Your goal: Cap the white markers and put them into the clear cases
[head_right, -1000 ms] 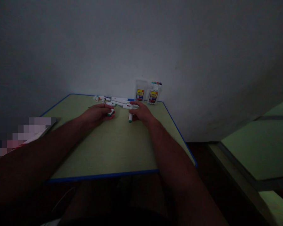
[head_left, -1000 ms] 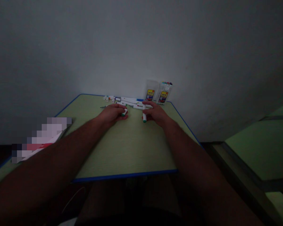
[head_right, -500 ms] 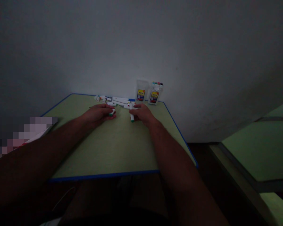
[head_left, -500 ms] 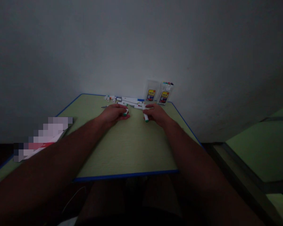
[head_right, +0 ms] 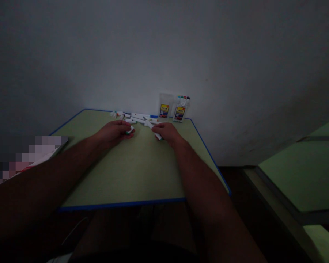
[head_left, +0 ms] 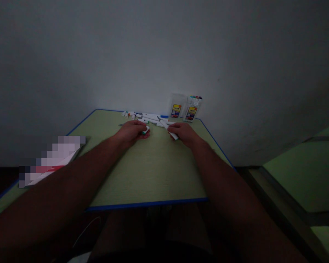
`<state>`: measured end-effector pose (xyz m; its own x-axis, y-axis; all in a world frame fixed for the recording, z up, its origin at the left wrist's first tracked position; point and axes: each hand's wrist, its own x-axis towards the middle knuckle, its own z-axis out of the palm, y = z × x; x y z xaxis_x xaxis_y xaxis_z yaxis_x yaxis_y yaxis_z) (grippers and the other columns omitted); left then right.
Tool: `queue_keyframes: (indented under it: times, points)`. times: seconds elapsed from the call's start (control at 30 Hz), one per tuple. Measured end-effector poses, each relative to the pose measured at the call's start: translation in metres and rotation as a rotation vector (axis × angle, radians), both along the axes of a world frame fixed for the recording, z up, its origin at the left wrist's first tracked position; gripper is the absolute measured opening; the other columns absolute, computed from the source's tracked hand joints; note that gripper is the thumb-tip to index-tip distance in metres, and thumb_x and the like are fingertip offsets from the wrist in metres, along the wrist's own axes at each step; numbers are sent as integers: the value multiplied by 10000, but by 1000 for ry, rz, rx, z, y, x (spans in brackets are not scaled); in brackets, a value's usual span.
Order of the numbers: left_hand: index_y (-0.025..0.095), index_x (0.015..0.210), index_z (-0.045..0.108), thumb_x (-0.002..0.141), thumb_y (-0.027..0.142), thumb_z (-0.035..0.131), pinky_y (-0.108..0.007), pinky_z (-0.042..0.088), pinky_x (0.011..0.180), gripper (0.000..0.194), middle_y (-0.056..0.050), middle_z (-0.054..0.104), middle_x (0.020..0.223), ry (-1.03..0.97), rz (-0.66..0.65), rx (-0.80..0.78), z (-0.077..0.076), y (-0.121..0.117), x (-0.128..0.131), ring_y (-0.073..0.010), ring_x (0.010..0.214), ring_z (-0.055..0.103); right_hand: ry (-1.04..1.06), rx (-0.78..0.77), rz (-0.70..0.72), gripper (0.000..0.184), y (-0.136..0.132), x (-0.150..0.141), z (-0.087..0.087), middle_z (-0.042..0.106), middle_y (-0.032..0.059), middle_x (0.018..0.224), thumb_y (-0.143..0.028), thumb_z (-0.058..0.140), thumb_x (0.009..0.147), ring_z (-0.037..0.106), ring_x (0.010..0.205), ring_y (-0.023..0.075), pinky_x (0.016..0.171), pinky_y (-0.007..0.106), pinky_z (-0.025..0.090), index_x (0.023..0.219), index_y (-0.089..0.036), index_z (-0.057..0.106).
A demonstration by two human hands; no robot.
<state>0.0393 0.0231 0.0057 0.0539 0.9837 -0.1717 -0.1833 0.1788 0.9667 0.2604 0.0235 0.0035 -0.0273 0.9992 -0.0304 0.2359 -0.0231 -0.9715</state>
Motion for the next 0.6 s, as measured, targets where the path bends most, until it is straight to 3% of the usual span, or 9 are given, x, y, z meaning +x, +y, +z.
queue_keyframes:
  times: [0.33,0.6]
  points:
    - [114,712,598,746,-69,601,-227,535,540,186,-80,665,705,27,47,20,-1,3,-2,-118,554,616,68,-19,-41,91,-1,1,3,650,9,671,-69,695,752,545,519,94,484,231,484,789,-152,689]
    - [109,666,612,722,-52,618,-218,515,500,170,-32,604,608,40,83,48,1,3,-5,-103,503,563,52,5,-46,49,2,7,1,680,32,729,-130,714,746,551,553,95,510,232,478,756,-158,674]
